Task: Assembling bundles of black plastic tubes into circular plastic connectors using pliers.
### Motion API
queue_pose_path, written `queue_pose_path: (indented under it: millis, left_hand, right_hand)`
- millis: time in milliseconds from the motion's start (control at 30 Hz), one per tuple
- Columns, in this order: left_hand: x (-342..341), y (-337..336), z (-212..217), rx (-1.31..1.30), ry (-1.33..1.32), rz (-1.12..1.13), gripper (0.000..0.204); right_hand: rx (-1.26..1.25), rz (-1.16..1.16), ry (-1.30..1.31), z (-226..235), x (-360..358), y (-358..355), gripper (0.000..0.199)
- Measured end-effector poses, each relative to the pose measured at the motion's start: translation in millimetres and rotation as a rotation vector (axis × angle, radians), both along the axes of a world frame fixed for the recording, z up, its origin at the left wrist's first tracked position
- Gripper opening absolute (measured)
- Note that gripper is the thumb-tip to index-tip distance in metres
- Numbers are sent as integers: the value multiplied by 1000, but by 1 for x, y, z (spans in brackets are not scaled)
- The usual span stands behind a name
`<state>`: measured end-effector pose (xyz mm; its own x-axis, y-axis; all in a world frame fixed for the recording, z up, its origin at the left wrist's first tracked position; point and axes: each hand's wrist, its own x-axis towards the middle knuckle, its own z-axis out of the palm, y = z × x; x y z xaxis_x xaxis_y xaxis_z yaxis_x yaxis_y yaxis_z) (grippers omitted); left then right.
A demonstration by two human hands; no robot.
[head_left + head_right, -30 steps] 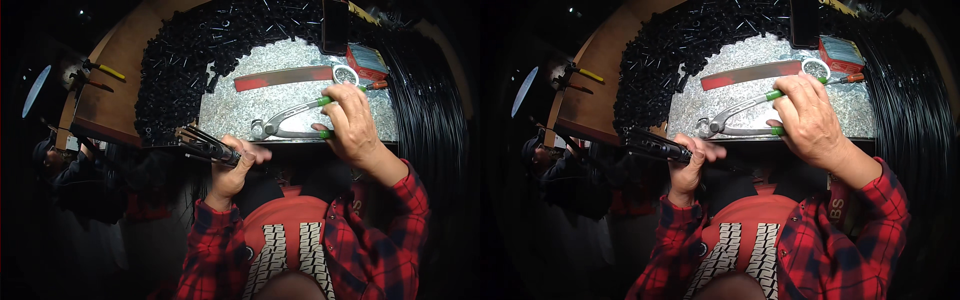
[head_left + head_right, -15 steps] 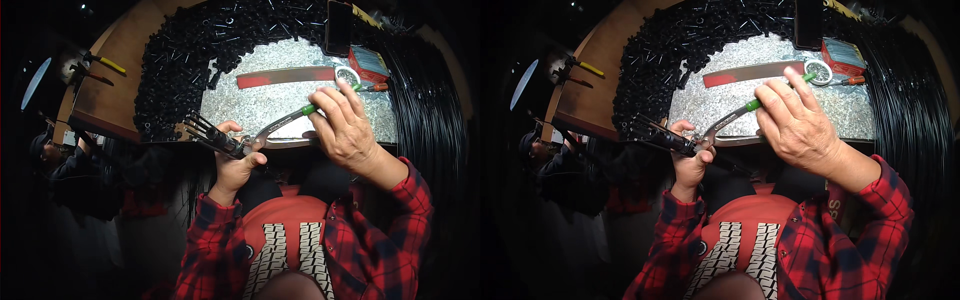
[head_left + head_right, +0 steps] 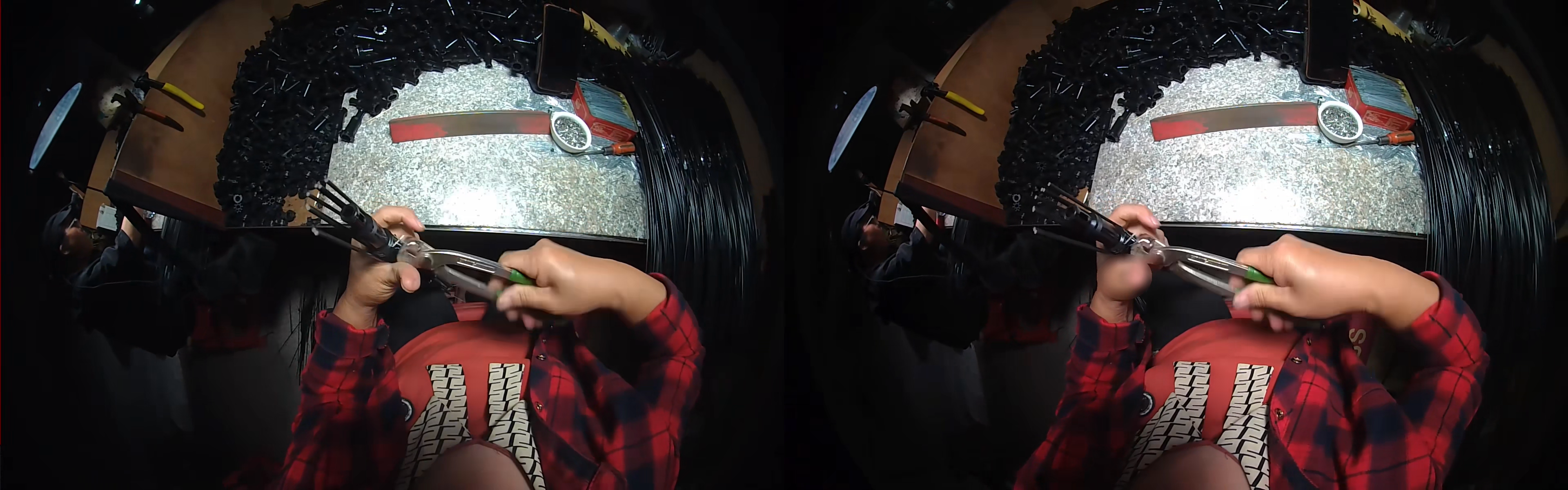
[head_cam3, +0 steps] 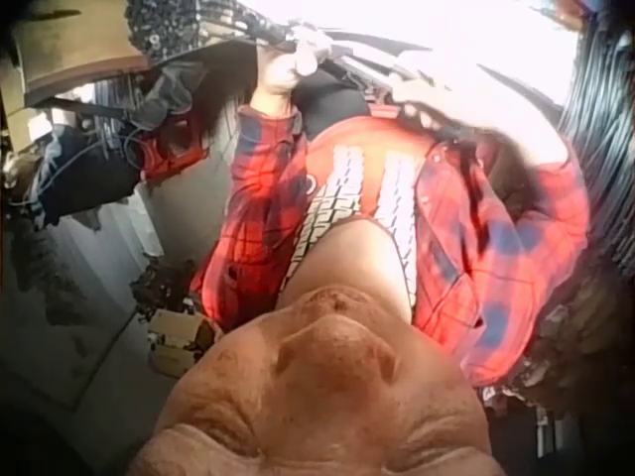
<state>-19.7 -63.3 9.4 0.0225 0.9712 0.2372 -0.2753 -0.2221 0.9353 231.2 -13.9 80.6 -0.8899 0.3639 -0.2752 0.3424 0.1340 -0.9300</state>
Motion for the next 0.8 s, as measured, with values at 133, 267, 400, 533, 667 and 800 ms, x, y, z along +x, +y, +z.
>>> queue_pose_path:
  millis: [133, 267, 400, 533, 667, 800]
  left_hand:
    - [5, -2, 5, 13, 57, 66, 68]
    - [3, -1, 5, -66, 44, 132, 61]
    - [9, -1, 5, -60, 52, 203, 59]
    - [9, -1, 5, 7, 4, 184, 61]
    - [13, -3, 13, -17, -31, 153, 66]
    - [2, -3, 3, 114, 84, 183, 46]
  right_hand:
    - [-838, 44, 26, -28, 0, -6, 20]
    - [-233, -35, -81, -10, -11, -13, 27]
    - [951, -294, 104, -14, -11, -21, 24]
    - [373, -149, -134, 14, -8, -21, 22]
    - [-441, -257, -200, 16, -14, -20, 27]
    - [-437, -191, -112, -11, -17, -15, 30]
